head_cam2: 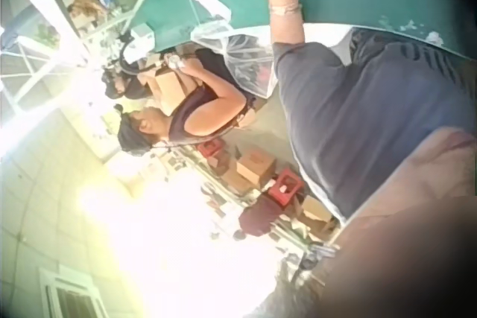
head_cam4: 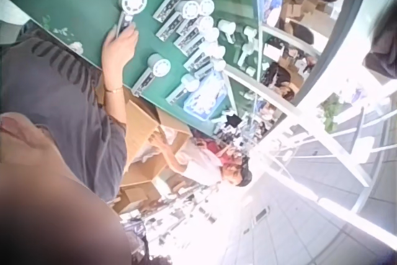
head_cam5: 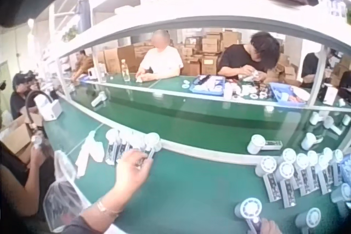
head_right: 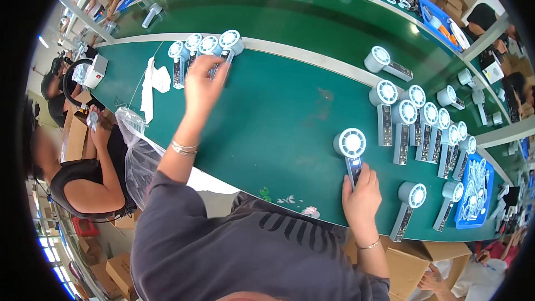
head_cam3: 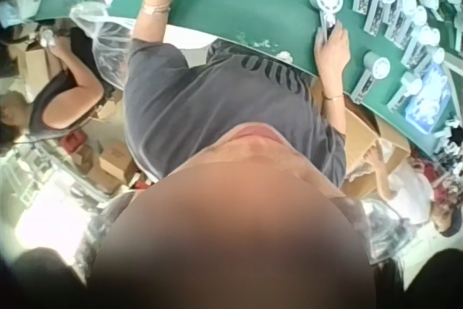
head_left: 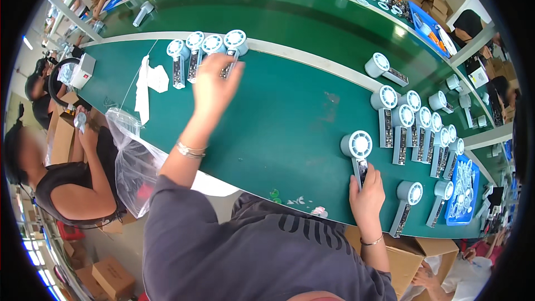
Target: The person assembles small electronic devices by attaching white circular fan heads to circuit board handles. They pick up the components from a green workbench, align them, and press them together. The person then places the assembled units into a cardboard box lined with a plastic bag.
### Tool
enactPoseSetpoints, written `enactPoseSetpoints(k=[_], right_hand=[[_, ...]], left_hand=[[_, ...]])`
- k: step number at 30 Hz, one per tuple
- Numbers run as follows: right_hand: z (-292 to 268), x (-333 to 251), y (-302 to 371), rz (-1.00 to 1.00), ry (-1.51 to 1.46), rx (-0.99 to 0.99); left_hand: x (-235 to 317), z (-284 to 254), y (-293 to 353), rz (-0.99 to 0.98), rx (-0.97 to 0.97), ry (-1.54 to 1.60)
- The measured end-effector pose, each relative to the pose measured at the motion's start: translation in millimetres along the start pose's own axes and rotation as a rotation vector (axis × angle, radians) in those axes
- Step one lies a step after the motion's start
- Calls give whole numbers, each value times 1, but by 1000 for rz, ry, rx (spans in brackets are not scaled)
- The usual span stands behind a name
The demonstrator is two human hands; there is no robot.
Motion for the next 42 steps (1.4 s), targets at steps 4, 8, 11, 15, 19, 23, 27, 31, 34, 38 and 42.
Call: enactPoseSetpoints(k=[4,8,11,15,19,23,27,31,34,38,42], right_hand=[[9,11,-38,-20,10,112],[-2,-5,-77,87,175,185],[-36,-74,-77,-296,118,418],[-10,-95,-6,-663,-292,-50],[5,-13,122,-316,-404,-231],[81,120,301,828,-162,-529],[189,116,352,968,41,-656],[209,124,347,983,2,-743],[207,119,344,972,-24,-782],[213,123,336,915,-41,-788],[218,129,335,820,-36,-773]], left_hand=[[-77,-17,13,-178,-96,-264],[-94,7,17,-243,-290,-318],[-95,20,9,-233,-257,-237],[-92,27,11,-236,-254,-135],[-98,25,19,-387,-340,-100],[-101,31,26,-249,-270,21],[-111,45,39,-403,-293,149],[-97,34,46,-284,-300,-4],[-87,32,51,-355,-335,-30],[-80,37,49,-230,-346,-178],[-91,32,46,-205,-284,-152]])
Point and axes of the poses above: each hand's wrist, its own y-axis away from the middle knuckle, its own z-axis out of the palm, x = y × z, the point moved 7 cm from there along -y, towards the middle knuckle, and after that the axes turned 4 degrees about -x, right-handed, at the moved point
